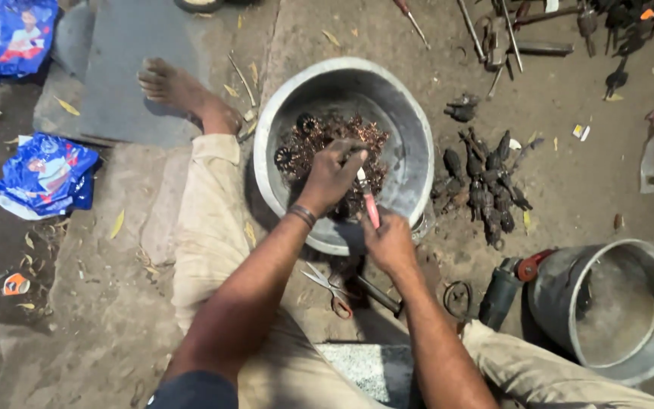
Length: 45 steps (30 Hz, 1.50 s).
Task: The person sits on the ground with a metal basin of scrap motor armatures and uses pliers and scissors to cut and pull copper windings out of the scrap pieces, dropping the extracted copper into the basin and setting the stripped bodies aside.
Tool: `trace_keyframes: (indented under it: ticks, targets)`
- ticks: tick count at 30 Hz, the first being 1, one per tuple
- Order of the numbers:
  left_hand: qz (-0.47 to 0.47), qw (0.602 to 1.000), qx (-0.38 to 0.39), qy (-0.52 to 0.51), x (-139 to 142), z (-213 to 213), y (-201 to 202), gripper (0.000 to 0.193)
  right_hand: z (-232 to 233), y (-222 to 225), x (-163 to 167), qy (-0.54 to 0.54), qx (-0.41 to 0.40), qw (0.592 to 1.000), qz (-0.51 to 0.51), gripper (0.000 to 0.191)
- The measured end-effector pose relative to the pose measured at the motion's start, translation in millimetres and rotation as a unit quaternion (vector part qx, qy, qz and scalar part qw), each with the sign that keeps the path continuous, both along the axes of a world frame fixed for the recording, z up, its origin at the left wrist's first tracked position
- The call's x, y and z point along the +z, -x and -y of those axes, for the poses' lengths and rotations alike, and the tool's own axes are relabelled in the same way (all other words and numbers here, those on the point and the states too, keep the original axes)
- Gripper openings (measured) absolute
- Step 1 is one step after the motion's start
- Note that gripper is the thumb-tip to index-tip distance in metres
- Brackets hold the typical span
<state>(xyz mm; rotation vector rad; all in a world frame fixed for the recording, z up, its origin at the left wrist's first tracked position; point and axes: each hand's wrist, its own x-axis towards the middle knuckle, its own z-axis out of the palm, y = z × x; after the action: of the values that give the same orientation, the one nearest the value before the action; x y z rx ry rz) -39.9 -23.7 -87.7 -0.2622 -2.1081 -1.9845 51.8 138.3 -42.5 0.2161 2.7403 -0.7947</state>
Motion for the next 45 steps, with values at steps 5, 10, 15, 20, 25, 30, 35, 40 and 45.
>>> trace_keyframes:
  ticks: [5,10,15,20,25,30,35,40,45]
  targets:
    - [0.071,0.995,0.031,0.061,-2,1,2,0.022,11,-9,-13,0.186,-0.035,0.982,0.017,0.042]
    - [0.208,0.945,-0.019,-0.250,3,3,0,0.038,25,-5,1,0.407,-0.160,0.885,0.160,0.031]
    - [0.287,0.842,-0.033,-0.455,-1,3,3,0.034,44,-7,14,0.471,-0.216,0.830,0.205,0.030]
    - [0.279,0.867,0.019,-0.413,-14,-4,-3,0.032,49,-15,12,0.390,-0.181,0.881,0.195,0.038]
    - [0.309,0.829,0.057,-0.462,-24,-4,-1,0.032,52,-33,-1,0.433,-0.180,0.869,0.158,0.026]
    - [0.334,0.853,-0.032,-0.400,-24,5,-5,0.032,42,-37,-21,0.387,-0.200,0.890,0.135,0.028]
    - [0.254,0.896,-0.021,-0.364,-18,2,-6,0.033,38,-31,-36,0.187,-0.097,0.977,0.021,0.052]
    - [0.400,0.818,0.027,-0.412,-17,3,-1,0.030,58,-35,-43,0.241,-0.103,0.965,0.000,0.042]
    - [0.448,0.798,0.031,-0.403,-21,0,-2,0.035,61,-37,-29,0.272,-0.140,0.951,0.042,0.040]
